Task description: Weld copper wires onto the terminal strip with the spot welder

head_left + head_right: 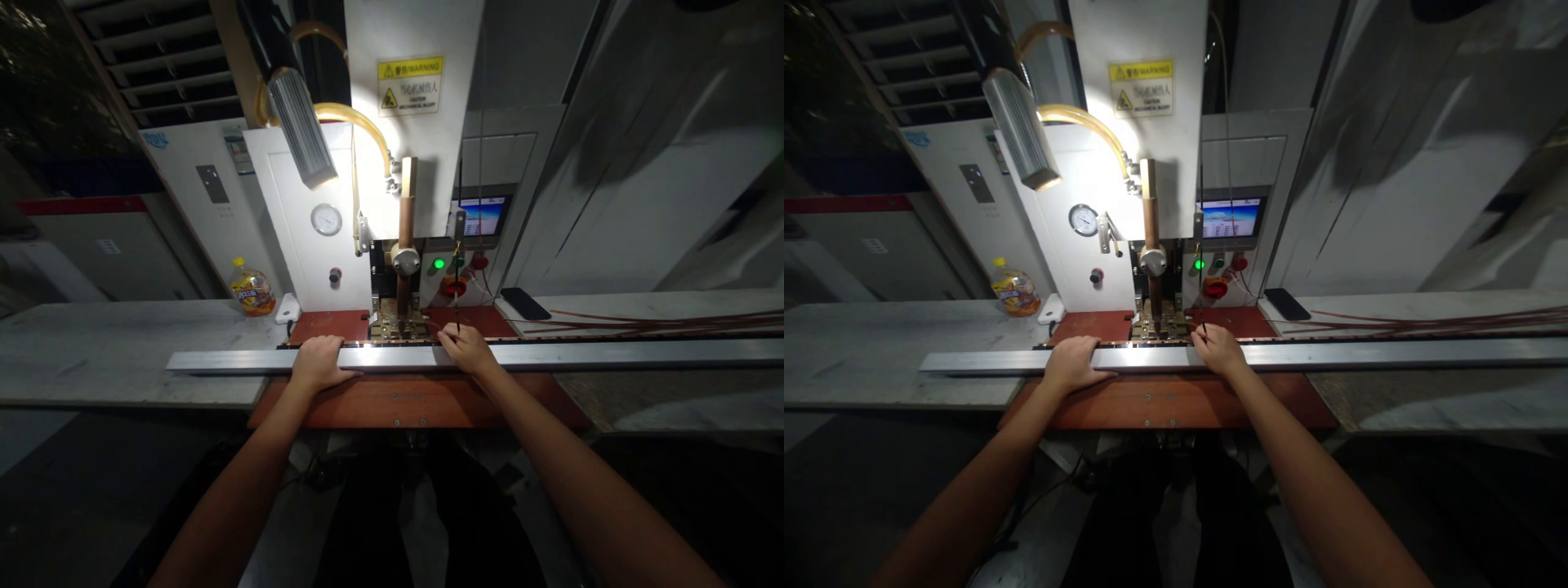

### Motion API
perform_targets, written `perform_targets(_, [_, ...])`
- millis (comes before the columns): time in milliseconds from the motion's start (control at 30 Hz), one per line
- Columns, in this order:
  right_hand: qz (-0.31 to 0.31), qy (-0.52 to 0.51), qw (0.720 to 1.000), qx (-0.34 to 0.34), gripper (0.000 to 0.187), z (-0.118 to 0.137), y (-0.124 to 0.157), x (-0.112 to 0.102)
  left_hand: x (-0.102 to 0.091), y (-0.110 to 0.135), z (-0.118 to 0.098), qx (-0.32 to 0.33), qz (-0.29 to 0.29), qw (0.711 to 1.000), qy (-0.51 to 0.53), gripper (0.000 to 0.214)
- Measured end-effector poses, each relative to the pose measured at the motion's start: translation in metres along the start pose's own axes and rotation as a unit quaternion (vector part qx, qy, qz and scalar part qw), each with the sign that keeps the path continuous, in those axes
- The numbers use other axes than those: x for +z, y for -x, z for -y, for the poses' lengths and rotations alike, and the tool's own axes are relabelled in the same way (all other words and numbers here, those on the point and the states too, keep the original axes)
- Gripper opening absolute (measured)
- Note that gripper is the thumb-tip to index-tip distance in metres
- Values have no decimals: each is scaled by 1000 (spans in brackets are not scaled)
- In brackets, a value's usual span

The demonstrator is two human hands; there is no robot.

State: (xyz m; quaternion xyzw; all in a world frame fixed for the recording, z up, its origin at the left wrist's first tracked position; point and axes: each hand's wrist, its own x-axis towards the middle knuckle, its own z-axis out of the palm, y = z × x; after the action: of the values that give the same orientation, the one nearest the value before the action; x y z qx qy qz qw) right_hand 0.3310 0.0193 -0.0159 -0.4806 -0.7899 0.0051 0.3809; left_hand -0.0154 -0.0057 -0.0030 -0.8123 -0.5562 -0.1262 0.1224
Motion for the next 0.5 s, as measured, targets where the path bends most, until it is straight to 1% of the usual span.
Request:
perform_targets(300, [-3,2,1000,3,36,-3,1,-3,-1,-2,-4,3,3,1000,-1,70])
perform_targets(500, [-2,1,1000,4,35,-8,2,0,-2,-3,-6,1,4,1000,-5,67])
